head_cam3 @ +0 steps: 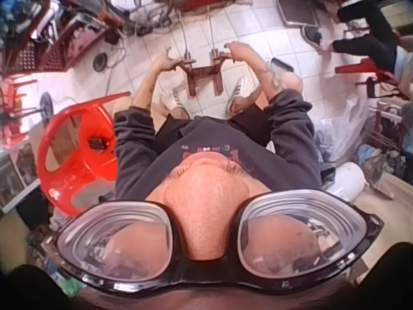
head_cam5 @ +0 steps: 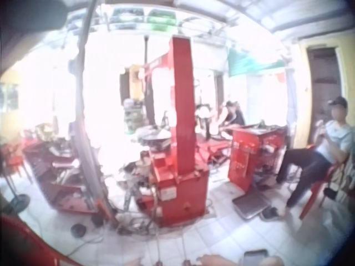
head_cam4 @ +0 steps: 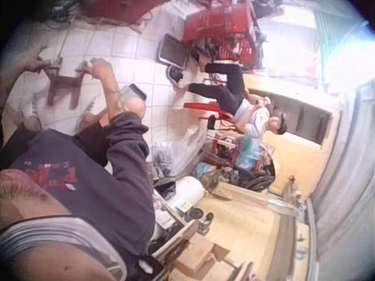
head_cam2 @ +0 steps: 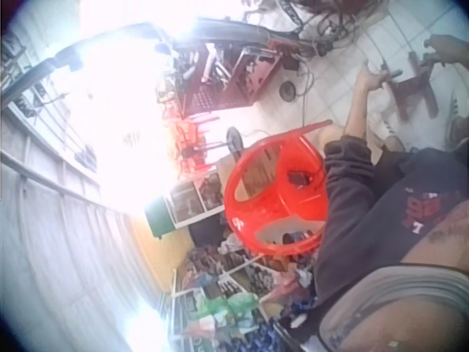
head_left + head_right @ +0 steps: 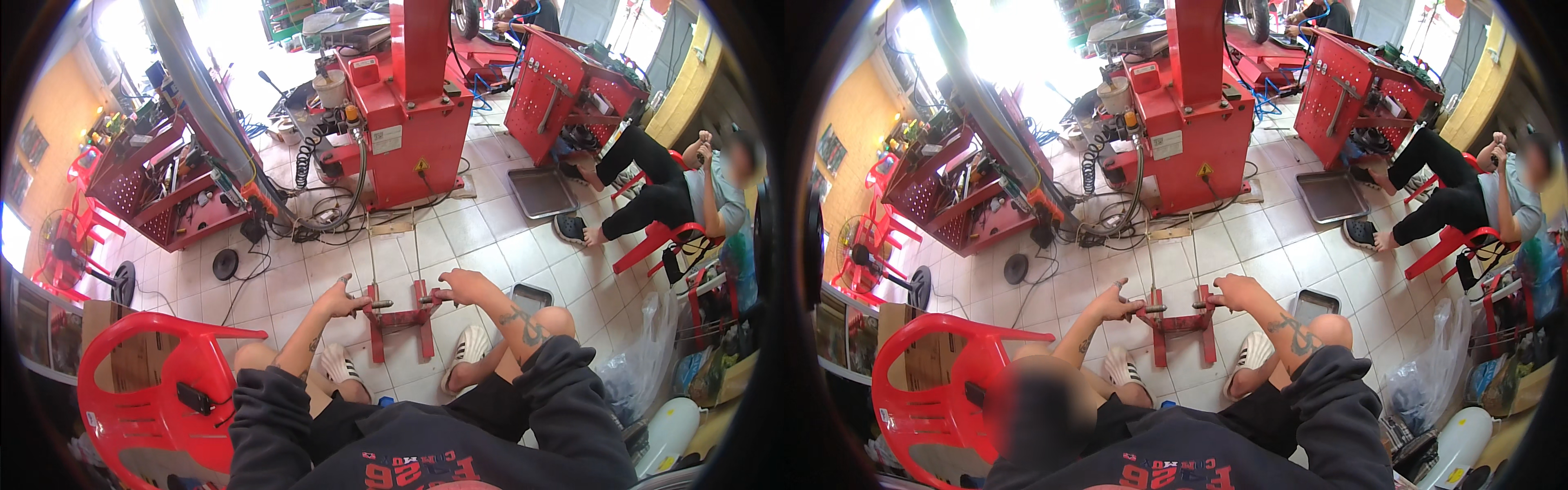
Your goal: The person sits on a low stool in a workshop and uses a hammer to tap a metal rod into a red metal frame. They repeatedly adjust the rod and strike it to secure it in place.
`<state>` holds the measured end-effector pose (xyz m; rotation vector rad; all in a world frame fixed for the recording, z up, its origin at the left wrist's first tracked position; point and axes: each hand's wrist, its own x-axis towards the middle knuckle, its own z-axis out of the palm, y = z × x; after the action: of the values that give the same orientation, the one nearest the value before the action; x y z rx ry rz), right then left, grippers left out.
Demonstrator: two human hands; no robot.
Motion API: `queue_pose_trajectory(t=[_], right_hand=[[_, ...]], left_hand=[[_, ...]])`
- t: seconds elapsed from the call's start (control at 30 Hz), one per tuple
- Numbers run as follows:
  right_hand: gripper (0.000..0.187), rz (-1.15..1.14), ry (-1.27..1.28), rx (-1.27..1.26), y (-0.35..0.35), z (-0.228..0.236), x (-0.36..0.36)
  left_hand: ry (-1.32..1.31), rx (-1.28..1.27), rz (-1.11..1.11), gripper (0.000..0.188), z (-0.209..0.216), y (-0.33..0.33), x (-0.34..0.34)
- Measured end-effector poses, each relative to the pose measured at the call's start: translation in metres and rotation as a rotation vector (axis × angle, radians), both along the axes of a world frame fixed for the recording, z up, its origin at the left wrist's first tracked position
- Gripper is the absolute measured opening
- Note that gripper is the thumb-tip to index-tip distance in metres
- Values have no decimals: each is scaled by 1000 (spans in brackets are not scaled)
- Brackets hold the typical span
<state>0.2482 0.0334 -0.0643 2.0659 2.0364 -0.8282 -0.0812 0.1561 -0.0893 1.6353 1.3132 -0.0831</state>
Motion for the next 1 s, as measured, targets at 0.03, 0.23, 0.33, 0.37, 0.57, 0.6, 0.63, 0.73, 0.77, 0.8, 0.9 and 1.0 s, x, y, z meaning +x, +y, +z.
queue_pose_trajectory(t=[0.03,0.23,0.33,0.37,0.57,0.6,0.63,0.73,0.77,0.8,0.9,1.0], right_hand=[[57,8,-2,29,1,3,1],[56,23,5,28,0,6,-4],[55,25,-2,40,0,6,-4],[55,28,-9,53,0,5,-3],[56,10,7,6,0,5,-2],[56,8,2,13,0,5,-2],[57,27,1,27,4,7,-8],[60,0,7,13,-1,6,-3],[61,-7,16,6,-2,7,-2],[62,-24,20,10,-3,7,-3],[62,-26,38,-14,1,16,-11],[59,-27,39,-42,1,17,-9]], left_hand=[[16,-170,29,111,12,2,4],[-39,174,25,111,5,-5,-2],[-77,372,-15,111,-11,-2,-3],[-86,439,-38,111,-14,-1,-3],[-37,-44,34,111,1,2,0],[-45,-104,45,111,0,3,0],[-77,-41,48,112,-17,7,-11],[-96,197,-10,114,-10,-1,-6],[-82,293,-25,114,-2,-5,-2],[-84,325,-13,115,-2,-6,-1],[-100,393,3,115,-13,-4,-9],[-101,392,-12,115,-4,-7,-4]])
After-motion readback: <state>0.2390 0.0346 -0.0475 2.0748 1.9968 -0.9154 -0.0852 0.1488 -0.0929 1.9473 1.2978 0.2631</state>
